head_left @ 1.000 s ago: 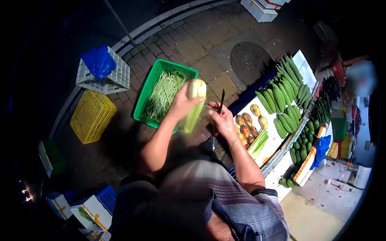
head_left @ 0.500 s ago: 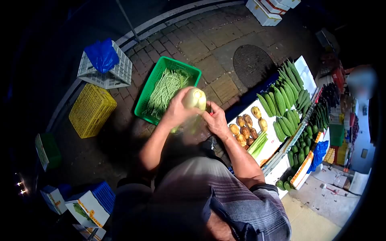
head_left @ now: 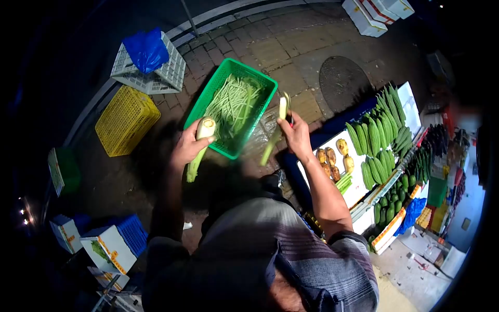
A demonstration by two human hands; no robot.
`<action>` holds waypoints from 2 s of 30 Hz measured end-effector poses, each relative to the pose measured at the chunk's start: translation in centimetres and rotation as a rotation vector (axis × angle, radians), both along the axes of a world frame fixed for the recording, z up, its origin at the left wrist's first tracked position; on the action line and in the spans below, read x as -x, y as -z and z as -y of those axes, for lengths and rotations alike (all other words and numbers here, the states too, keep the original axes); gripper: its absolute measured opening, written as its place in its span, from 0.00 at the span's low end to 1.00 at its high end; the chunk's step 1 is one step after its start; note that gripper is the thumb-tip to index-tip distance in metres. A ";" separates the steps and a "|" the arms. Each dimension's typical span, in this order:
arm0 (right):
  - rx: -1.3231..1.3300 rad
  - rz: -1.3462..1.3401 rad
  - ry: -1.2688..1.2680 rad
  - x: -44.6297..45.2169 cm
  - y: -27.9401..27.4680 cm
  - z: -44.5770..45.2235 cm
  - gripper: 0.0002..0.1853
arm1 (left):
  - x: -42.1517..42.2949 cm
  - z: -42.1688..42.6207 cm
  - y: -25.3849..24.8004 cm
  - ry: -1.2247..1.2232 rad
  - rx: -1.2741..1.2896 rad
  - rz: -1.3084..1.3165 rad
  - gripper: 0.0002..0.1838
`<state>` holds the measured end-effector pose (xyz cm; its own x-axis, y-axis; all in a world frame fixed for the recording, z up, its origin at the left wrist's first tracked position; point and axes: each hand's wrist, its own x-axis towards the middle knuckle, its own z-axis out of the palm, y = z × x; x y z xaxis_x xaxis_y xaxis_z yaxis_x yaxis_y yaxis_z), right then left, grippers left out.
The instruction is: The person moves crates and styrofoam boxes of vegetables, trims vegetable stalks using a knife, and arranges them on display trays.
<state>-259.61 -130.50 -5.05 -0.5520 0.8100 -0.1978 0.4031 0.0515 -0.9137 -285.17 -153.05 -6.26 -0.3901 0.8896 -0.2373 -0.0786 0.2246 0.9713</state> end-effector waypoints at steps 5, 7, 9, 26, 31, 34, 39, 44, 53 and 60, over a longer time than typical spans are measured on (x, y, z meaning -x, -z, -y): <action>-0.174 0.045 -0.121 3.5 0.8 0.3 0.25 | -2.1 -1.5 0.3 -0.048 -0.051 0.113 0.29; -0.147 0.044 -0.365 2.6 0.2 2.0 0.30 | -2.6 -2.4 -0.6 0.000 -0.004 0.089 0.31; -0.236 -0.005 -0.510 2.3 -0.5 3.2 0.30 | -3.5 -3.3 -1.8 0.010 -0.057 0.107 0.29; -0.279 0.289 -0.720 3.4 -7.9 3.5 0.31 | -6.2 -5.4 -3.7 0.192 -0.100 -0.025 0.27; -0.225 0.283 -0.727 2.9 -8.1 3.5 0.31 | -6.3 -5.1 -3.3 0.226 -0.022 0.037 0.25; -0.110 0.313 -0.700 2.9 -8.2 3.6 0.23 | -6.3 -5.0 -3.2 0.232 -0.023 0.068 0.25; -0.119 0.291 -0.677 2.3 -7.7 3.7 0.23 | -6.3 -5.0 -3.2 0.278 -0.039 0.134 0.23; -0.110 0.297 -0.668 1.9 -7.2 3.7 0.25 | -6.5 -5.1 -4.0 0.265 -0.018 0.168 0.23; -0.136 0.239 -0.649 1.7 -6.7 3.6 0.24 | -6.8 -5.1 -4.7 0.251 -0.077 0.263 0.23; -0.186 0.227 -0.660 1.5 -6.0 3.7 0.22 | -6.7 -4.0 -2.3 0.201 -0.003 0.152 0.26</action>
<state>-261.13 -134.19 0.94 -0.8997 0.3533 -0.2566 0.4127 0.4964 -0.7637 -278.44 -149.03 -4.01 -0.1655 0.9465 -0.2770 -0.1775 0.2477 0.9524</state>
